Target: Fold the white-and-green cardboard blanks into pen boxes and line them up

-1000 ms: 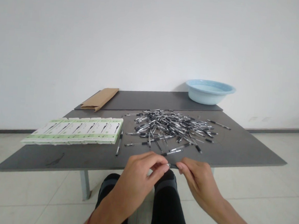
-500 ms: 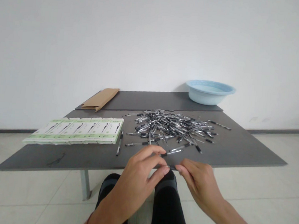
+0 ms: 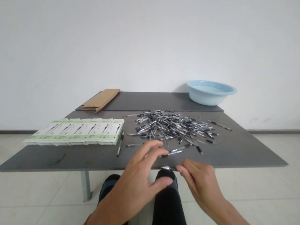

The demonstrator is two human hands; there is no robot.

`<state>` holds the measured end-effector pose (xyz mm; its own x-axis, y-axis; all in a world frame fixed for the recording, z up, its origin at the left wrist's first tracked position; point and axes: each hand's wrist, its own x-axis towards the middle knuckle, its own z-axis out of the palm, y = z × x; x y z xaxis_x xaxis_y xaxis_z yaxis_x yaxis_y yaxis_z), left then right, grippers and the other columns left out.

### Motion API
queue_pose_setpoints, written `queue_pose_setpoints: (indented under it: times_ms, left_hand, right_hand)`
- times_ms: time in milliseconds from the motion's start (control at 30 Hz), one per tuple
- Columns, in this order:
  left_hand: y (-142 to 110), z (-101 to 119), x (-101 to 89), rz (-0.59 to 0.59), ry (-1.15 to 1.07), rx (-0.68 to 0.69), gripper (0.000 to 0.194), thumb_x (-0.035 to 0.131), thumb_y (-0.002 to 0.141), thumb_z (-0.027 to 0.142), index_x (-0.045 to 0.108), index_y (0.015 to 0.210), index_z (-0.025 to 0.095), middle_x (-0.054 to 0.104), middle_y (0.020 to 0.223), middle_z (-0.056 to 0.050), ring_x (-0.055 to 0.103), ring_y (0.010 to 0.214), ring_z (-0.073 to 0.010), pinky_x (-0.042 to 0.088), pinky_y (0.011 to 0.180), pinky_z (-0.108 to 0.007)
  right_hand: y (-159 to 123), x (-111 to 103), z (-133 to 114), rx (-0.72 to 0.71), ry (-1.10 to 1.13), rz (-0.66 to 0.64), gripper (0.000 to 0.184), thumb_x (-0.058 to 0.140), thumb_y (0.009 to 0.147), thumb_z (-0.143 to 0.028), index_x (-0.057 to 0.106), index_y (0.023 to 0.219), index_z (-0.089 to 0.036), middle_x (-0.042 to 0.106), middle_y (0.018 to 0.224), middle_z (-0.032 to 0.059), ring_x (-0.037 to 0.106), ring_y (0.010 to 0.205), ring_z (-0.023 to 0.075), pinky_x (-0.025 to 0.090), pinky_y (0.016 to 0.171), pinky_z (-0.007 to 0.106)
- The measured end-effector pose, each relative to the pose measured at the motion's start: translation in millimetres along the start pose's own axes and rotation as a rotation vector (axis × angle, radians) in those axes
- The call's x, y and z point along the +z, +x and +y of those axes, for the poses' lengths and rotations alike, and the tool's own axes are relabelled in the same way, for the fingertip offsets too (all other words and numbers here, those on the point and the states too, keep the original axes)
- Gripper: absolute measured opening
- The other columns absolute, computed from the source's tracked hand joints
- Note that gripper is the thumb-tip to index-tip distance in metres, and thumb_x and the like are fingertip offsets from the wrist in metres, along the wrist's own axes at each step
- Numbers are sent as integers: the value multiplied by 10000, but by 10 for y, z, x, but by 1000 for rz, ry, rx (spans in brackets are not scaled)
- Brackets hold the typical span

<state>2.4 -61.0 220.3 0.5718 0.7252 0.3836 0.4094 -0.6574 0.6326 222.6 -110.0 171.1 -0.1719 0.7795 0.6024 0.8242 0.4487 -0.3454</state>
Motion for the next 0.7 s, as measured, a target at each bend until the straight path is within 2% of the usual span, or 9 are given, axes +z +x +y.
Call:
queue_pose_setpoints:
  times_ms: [100,167,200,233,333,367,433,533,700]
  left_hand:
    - [10,-12,19,-8,0,3,66,689,967,289,717,1017,258,607,1382,-70,609,1285,-273,505,1102,-444]
    - [17,-31,34,-10,-20,23,145,607,1014,240,722,926,246,621,1360,-65,627,1257,-253,509,1090,-427]
    - [18,-40,39,-5,-32,33,134,612,1009,219,724,942,250,608,1383,-63,626,1261,-249,507,1094,-423]
    - [17,-48,42,5,-36,38,87,653,986,216,726,1004,260,581,1424,-64,613,1281,-254,501,1107,-429]
    - [0,-55,43,36,-5,26,317,787,898,287,687,1198,276,498,1523,-86,545,1365,-299,471,1152,-487]
    - [-8,-55,44,37,11,17,313,782,903,314,688,1199,270,498,1522,-92,536,1372,-306,464,1157,-502]
    - [-21,-56,52,29,27,16,122,680,980,317,723,1071,246,541,1471,-87,546,1356,-295,466,1150,-507]
    - [-25,-65,81,22,10,50,216,554,1048,251,730,927,221,586,1390,-72,577,1303,-256,487,1124,-479]
    - [-11,-77,140,98,-12,145,158,615,1009,182,733,909,217,565,1362,-69,551,1301,-253,531,1077,-462]
  right_hand:
    - [-3,-1,-2,-8,-3,-10,417,445,1116,-360,454,719,-233,514,600,-44,464,485,117,272,531,280]
    - [-10,2,0,-13,-10,-17,418,444,1117,-365,461,722,-230,520,604,-41,472,490,118,267,539,283]
    - [-14,5,3,-15,-17,-20,415,444,1118,-366,467,727,-229,525,608,-39,479,495,119,264,543,286]
    - [-17,8,7,-16,-24,-23,412,444,1118,-368,474,732,-227,528,611,-38,485,499,121,262,546,287]
    - [-25,20,21,-10,-35,-27,411,448,1118,-369,484,736,-223,532,617,-37,492,507,120,263,554,285]
    - [-26,23,24,-7,-35,-26,414,448,1118,-369,484,733,-222,530,616,-38,490,507,118,263,554,284]
    - [-23,28,24,-12,-40,-17,422,446,1120,-372,484,727,-220,529,615,-40,489,507,117,263,556,284]
    - [-16,27,16,-39,-68,8,436,435,1124,-378,500,725,-215,530,612,-40,486,505,117,260,560,287]
    - [-17,3,8,-40,-91,-13,464,437,1120,-406,529,713,-204,541,597,-34,497,493,116,237,553,294]
